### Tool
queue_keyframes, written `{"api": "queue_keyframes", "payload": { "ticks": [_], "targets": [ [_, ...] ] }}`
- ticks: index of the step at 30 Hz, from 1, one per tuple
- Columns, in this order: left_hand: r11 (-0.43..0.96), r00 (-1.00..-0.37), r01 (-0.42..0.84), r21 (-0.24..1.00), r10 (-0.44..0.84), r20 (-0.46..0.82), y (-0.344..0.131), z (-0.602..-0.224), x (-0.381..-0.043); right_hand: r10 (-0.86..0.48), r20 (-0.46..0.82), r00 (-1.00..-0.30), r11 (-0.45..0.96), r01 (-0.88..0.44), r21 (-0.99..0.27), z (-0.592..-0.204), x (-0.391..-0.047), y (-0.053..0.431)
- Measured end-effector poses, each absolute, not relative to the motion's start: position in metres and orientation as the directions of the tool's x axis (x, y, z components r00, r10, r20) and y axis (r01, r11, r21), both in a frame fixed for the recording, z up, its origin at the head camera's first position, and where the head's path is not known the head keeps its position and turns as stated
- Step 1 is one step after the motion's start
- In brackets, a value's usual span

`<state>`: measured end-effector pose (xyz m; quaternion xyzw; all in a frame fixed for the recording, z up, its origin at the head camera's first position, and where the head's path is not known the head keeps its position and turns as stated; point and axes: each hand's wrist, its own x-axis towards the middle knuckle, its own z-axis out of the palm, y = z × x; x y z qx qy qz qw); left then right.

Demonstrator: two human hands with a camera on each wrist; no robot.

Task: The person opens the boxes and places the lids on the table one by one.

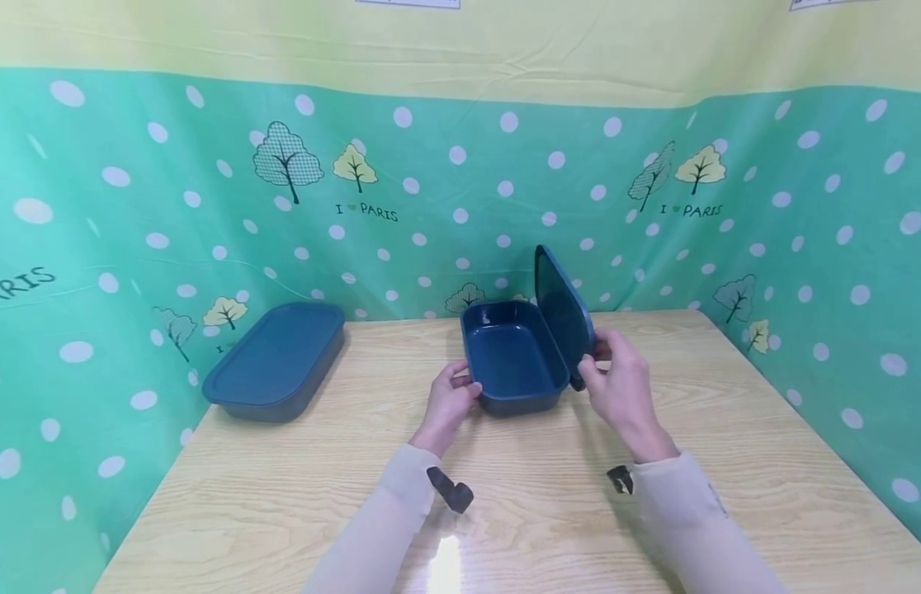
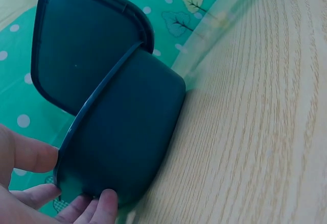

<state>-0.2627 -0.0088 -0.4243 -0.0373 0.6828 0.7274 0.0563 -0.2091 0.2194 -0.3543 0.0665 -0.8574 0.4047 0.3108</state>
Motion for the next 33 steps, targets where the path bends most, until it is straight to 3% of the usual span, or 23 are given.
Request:
{"api": "queue_keyframes", "payload": {
  "ticks": [33],
  "targets": [
    [-0.059, -0.99, -0.138, 0.989, 0.042, -0.136, -0.009, -0.428, -0.263, 0.32, 0.472, -0.821, 0.603, -0.207, -0.77, -0.364, -0.206, 0.242]
  ]
}}
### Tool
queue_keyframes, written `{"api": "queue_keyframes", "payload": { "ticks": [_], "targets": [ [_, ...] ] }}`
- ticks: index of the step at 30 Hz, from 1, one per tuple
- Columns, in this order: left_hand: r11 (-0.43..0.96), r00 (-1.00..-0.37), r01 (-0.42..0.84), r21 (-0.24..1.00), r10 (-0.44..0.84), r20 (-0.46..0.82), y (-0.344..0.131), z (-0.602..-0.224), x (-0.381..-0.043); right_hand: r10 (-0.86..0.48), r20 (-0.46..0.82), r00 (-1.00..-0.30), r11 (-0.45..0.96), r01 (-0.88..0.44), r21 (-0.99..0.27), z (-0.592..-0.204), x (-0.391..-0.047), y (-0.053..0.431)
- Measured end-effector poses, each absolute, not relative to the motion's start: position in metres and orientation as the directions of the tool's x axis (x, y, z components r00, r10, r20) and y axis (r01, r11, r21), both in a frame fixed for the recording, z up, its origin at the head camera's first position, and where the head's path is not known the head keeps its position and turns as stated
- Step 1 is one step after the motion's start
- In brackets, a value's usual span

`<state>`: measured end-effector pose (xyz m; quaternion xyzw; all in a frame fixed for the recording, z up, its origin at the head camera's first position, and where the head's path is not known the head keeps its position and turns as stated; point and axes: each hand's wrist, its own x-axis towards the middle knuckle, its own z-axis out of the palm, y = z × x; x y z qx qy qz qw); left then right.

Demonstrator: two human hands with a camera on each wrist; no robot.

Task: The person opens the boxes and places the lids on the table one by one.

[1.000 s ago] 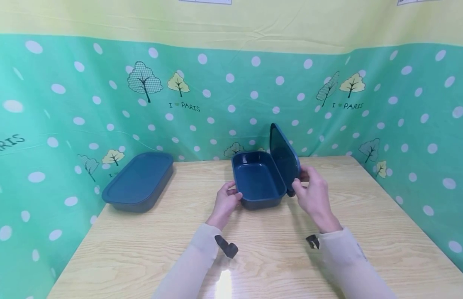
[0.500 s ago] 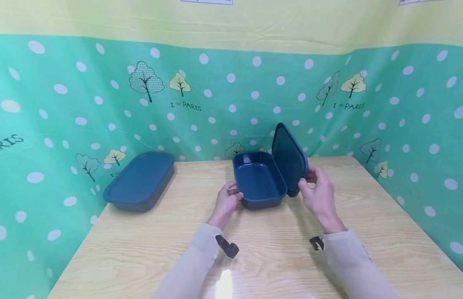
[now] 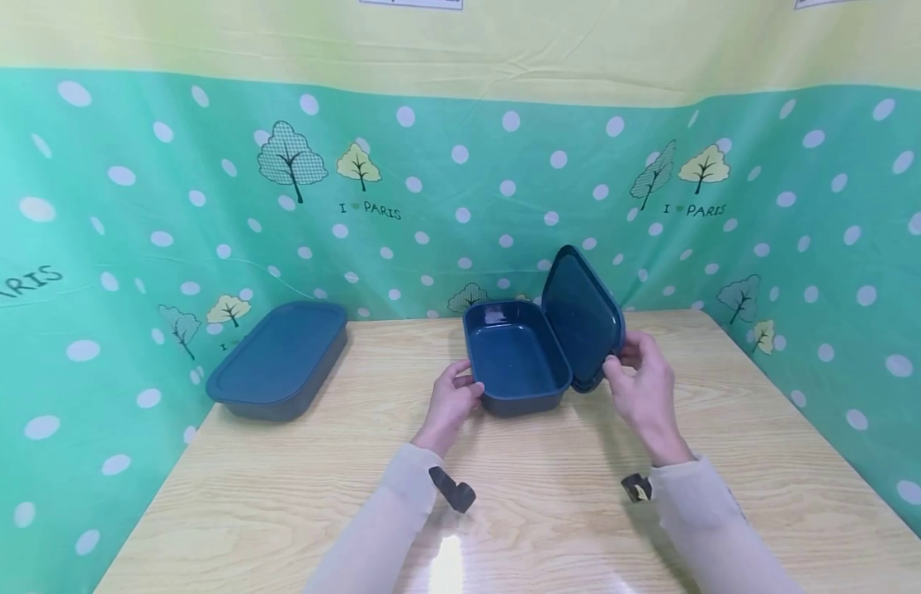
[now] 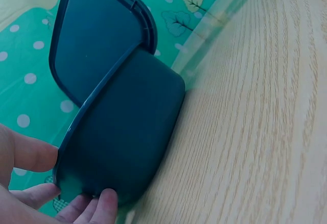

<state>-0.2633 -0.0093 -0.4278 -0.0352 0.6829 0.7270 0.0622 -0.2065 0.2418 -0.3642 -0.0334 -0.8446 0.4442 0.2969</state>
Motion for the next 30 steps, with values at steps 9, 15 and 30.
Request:
{"api": "queue_keyframes", "payload": {
  "ticks": [9, 15, 30],
  "targets": [
    [-0.058, -0.99, -0.139, 0.989, 0.032, -0.138, -0.008, -0.425, -0.263, 0.374, 0.388, -0.843, 0.44, -0.207, -0.874, -0.369, -0.208, 0.249],
    [-0.064, -0.989, -0.143, 0.988, 0.043, -0.14, -0.009, -0.416, -0.257, 0.396, 0.336, -0.855, 0.332, -0.207, -0.92, -0.372, -0.208, 0.253],
    [-0.052, -0.99, -0.14, 0.989, 0.035, -0.138, -0.011, -0.426, -0.263, 0.445, 0.249, -0.86, 0.09, -0.234, -0.968, -0.384, -0.21, 0.265]
  ]
}}
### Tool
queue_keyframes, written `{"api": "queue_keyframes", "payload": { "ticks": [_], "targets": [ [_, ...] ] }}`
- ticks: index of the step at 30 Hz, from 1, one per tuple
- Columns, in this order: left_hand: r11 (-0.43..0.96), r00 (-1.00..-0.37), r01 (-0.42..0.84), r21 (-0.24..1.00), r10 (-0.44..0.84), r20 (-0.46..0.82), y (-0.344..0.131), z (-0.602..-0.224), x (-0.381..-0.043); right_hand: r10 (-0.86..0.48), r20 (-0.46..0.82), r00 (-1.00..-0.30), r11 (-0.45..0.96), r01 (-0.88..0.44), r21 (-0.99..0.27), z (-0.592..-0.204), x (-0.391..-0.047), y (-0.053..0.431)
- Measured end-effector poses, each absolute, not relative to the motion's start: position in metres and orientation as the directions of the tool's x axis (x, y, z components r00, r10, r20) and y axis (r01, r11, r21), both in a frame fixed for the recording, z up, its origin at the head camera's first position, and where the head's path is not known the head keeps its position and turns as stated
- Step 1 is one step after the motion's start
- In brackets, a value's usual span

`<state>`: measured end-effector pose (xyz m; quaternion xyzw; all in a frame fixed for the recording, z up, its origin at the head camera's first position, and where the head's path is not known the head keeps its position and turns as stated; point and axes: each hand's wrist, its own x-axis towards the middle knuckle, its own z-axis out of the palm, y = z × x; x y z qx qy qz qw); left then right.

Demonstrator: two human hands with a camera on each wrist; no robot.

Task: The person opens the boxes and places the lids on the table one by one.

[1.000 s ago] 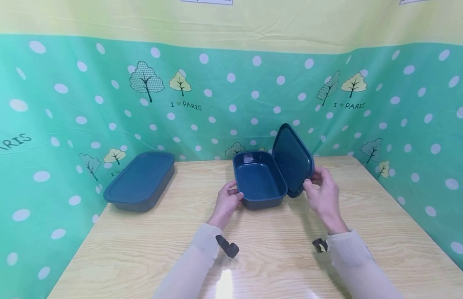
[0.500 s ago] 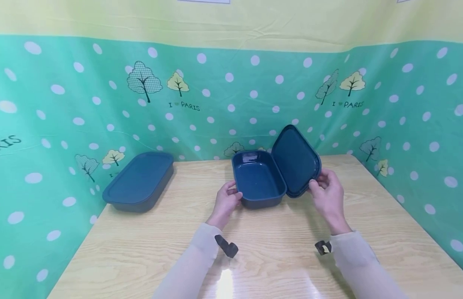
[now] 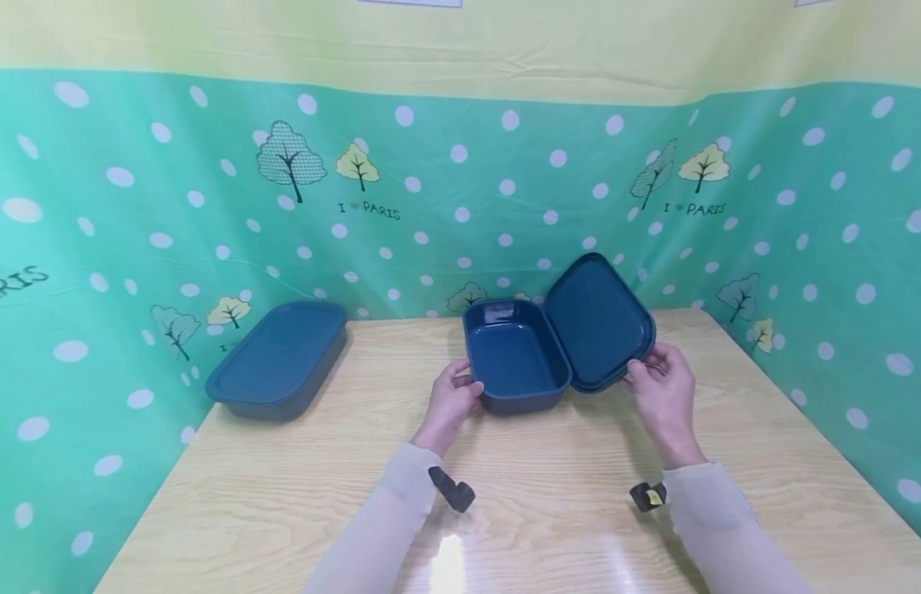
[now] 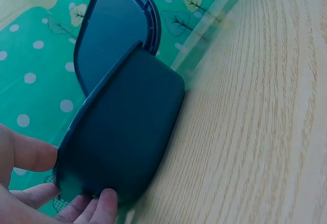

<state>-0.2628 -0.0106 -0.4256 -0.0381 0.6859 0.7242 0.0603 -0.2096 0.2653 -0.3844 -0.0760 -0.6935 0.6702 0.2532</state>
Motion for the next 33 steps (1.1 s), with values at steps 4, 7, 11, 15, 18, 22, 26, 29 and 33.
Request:
{"api": "queue_keyframes", "payload": {
  "ticks": [4, 7, 11, 15, 18, 22, 26, 29, 33],
  "targets": [
    [-0.051, -0.988, -0.149, 0.988, 0.038, -0.147, -0.01, -0.426, -0.263, 0.445, 0.251, -0.86, 0.03, -0.265, -0.964, -0.402, -0.219, 0.279],
    [-0.049, -0.988, -0.151, 0.987, 0.035, -0.149, -0.009, -0.425, -0.263, 0.457, 0.234, -0.858, 0.004, -0.262, -0.965, -0.428, -0.237, 0.298],
    [-0.044, -0.989, -0.143, 0.989, 0.032, -0.142, -0.009, -0.425, -0.262, 0.463, 0.237, -0.854, -0.071, -0.302, -0.951, -0.463, -0.26, 0.322],
    [-0.044, -0.988, -0.149, 0.988, 0.03, -0.148, -0.008, -0.424, -0.262, 0.5, 0.252, -0.829, -0.046, -0.316, -0.947, -0.48, -0.269, 0.329],
    [-0.037, -0.988, -0.152, 0.988, 0.03, -0.151, -0.008, -0.423, -0.262, 0.502, 0.246, -0.829, -0.052, -0.313, -0.948, -0.477, -0.267, 0.328],
    [-0.031, -0.988, -0.15, 0.988, 0.029, -0.149, -0.008, -0.422, -0.261, 0.483, 0.207, -0.851, -0.095, -0.286, -0.954, -0.465, -0.259, 0.323],
    [-0.037, -0.989, -0.145, 0.989, 0.03, -0.144, -0.009, -0.422, -0.26, 0.486, 0.162, -0.859, -0.119, -0.248, -0.961, -0.458, -0.255, 0.32],
    [-0.037, -0.99, -0.14, 0.99, 0.032, -0.138, -0.009, -0.422, -0.261, 0.498, 0.152, -0.854, -0.118, -0.24, -0.963, -0.461, -0.256, 0.32],
    [-0.037, -0.99, -0.141, 0.989, 0.031, -0.14, -0.01, -0.422, -0.261, 0.493, 0.149, -0.857, -0.13, -0.242, -0.962, -0.466, -0.257, 0.322]
  ]
}}
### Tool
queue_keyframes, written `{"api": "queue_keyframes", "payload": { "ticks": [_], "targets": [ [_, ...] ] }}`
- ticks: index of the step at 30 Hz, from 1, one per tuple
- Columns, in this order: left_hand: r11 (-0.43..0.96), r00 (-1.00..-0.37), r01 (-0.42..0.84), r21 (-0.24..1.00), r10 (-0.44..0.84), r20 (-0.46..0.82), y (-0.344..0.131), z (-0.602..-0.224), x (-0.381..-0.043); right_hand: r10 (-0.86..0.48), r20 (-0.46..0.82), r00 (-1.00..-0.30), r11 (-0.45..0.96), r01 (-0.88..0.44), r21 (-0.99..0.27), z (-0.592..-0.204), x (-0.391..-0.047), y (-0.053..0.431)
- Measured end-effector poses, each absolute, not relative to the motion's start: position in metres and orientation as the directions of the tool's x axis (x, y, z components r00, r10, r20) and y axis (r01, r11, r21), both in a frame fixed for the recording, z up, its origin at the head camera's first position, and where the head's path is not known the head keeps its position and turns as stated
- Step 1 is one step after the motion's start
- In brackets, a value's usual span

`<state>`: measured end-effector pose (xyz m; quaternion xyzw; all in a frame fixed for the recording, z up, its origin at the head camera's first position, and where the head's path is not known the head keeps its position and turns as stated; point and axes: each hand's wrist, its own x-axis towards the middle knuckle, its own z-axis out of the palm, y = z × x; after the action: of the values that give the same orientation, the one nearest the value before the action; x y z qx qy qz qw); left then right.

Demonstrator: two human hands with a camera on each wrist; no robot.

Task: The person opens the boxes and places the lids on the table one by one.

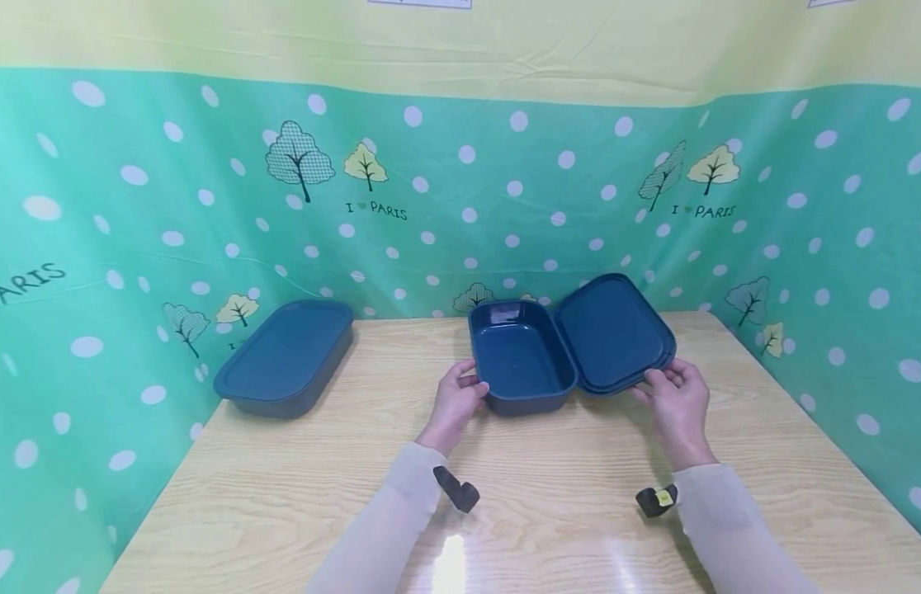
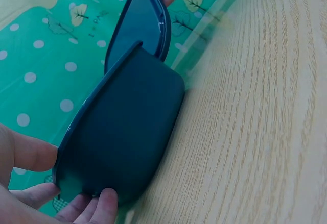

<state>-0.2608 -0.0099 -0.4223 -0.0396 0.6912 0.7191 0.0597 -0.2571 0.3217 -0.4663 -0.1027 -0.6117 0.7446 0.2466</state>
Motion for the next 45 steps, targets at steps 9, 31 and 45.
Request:
{"api": "queue_keyframes", "payload": {
  "ticks": [9, 31, 45],
  "targets": [
    [-0.043, -0.988, -0.149, 0.988, 0.045, -0.147, -0.01, -0.422, -0.26, 0.495, 0.135, -0.859, -0.156, -0.241, -0.958, -0.473, -0.258, 0.323],
    [-0.035, -0.988, -0.152, 0.988, 0.033, -0.15, -0.01, -0.423, -0.259, 0.47, -0.128, -0.873, -0.323, -0.035, -0.946, -0.415, -0.227, 0.293],
    [-0.032, -0.987, -0.161, 0.986, 0.029, -0.16, -0.01, -0.422, -0.259, 0.459, -0.193, -0.867, -0.352, 0.021, -0.936, -0.419, -0.23, 0.295]
  ]
}}
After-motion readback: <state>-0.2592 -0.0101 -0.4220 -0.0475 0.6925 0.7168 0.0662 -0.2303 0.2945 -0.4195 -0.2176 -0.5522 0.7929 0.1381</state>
